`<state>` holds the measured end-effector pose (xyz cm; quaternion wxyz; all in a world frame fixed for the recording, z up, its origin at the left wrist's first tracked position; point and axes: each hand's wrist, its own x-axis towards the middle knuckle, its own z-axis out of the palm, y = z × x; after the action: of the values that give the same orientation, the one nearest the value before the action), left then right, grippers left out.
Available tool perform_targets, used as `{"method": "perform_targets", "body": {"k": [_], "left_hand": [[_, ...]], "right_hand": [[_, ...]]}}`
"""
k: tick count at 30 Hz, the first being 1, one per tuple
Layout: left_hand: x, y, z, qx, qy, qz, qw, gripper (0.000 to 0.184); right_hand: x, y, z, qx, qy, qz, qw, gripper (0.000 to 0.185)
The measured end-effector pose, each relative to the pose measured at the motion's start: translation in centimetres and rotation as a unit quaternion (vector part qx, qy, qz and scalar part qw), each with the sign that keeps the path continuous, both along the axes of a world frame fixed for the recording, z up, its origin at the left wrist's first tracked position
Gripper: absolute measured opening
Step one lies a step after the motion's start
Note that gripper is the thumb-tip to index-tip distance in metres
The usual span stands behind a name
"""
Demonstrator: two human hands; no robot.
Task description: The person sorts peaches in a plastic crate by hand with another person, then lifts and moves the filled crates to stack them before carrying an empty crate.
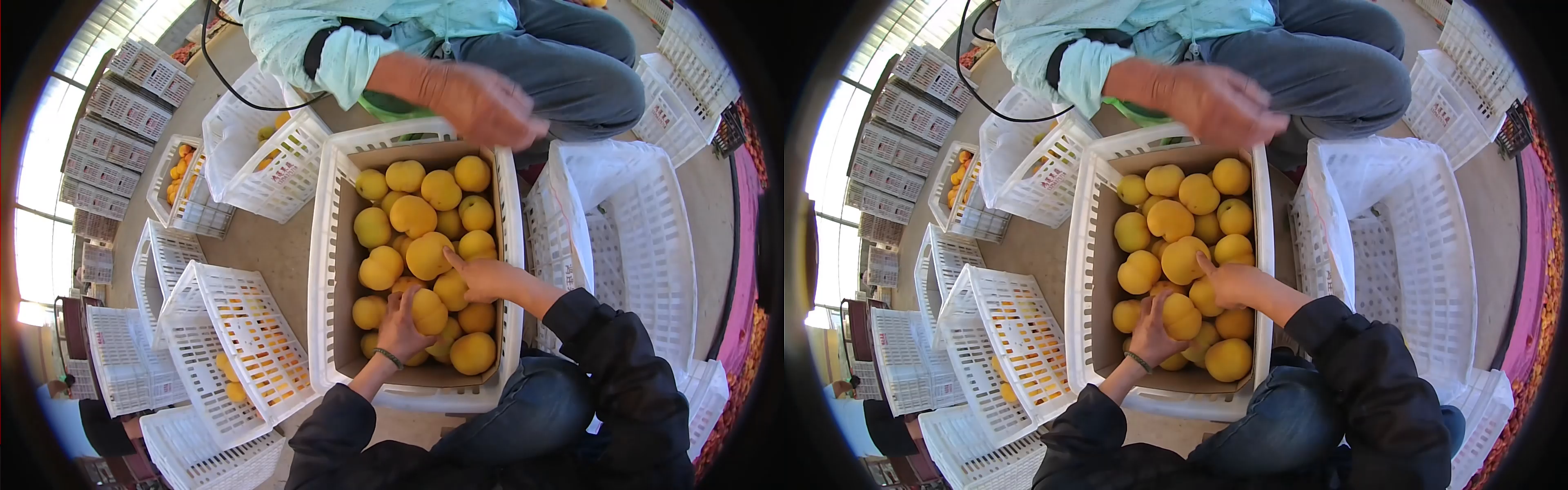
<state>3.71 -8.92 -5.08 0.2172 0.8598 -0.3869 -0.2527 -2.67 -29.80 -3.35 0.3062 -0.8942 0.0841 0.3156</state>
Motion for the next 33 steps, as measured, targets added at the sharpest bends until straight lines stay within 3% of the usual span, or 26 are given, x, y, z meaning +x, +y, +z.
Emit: {"method": "perform_targets", "body": {"k": [1, 3, 6, 12, 16, 19, 21, 22, 25, 26, 27, 28, 32, 33], "left_hand": [[0.0, 0.0, 0.0, 0.003, -0.001, 0.003, 1.0, 0.092], [-0.1, 0.0, -0.1, -0.006, -0.007, 0.003, 1.0, 0.092], [-0.1, 0.1, -0.4, -0.013, -0.012, 0.005, 1.0, 0.093], [0.2, 0.1, -0.4, -0.01, 0.017, 0.015, 1.0, 0.092], [0.2, 0.1, 0.0, -0.024, 0.015, 0.014, 1.0, 0.09], [0.4, 0.2, -0.1, -0.034, 0.027, 0.016, 0.999, 0.089], [0.5, 0.2, 0.1, -0.03, 0.034, 0.022, 0.999, 0.088], [0.5, 0.2, 0.2, -0.023, 0.037, 0.021, 0.999, 0.088], [0.7, 0.3, 0.1, -0.019, 0.046, 0.022, 0.999, 0.089], [0.8, 0.3, -0.2, -0.023, 0.046, 0.028, 0.998, 0.089], [0.8, 0.4, -0.5, -0.06, 0.022, 0.019, 0.998, 0.09], [0.8, 0.6, -0.7, -0.096, -0.002, 0.01, 0.995, 0.09], [0.7, 0.3, -0.3, -0.016, 0.07, 0.009, 0.997, 0.089], [0.7, 0.3, -0.4, -0.028, 0.063, 0.008, 0.998, 0.088]], "right_hand": [[0.0, 0.0, -0.2, -0.001, -0.001, 0.0, 1.0, 0.086], [-0.1, 0.1, -1.0, 0.001, -0.138, -0.101, 0.985, 0.075], [1.2, 0.8, -0.8, -0.036, -0.24, -0.14, 0.96, 0.066], [5.3, 4.0, 0.1, -0.206, -0.163, -0.069, 0.962, 0.067], [6.0, 3.9, -0.9, -0.257, -0.158, -0.016, 0.953, 0.073], [6.5, 2.4, -0.5, -0.172, -0.108, -0.032, 0.979, 0.079], [6.4, 0.7, -2.1, -0.003, -0.162, -0.065, 0.985, 0.081], [6.4, 0.0, -2.7, -0.004, -0.158, -0.058, 0.986, 0.081], [6.2, -1.1, -3.3, 0.149, -0.194, -0.069, 0.967, 0.079], [6.1, -1.3, -2.8, 0.375, -0.089, -0.196, 0.902, 0.073], [6.0, -1.1, -2.4, 0.568, 0.026, -0.308, 0.763, 0.068], [6.1, -0.8, -2.3, 0.568, 0.031, -0.297, 0.767, 0.057], [7.6, -0.4, -1.7, 0.483, 0.1, -0.326, 0.807, 0.058], [8.1, 0.4, -1.7, 0.321, 0.047, -0.315, 0.892, 0.06]]}}
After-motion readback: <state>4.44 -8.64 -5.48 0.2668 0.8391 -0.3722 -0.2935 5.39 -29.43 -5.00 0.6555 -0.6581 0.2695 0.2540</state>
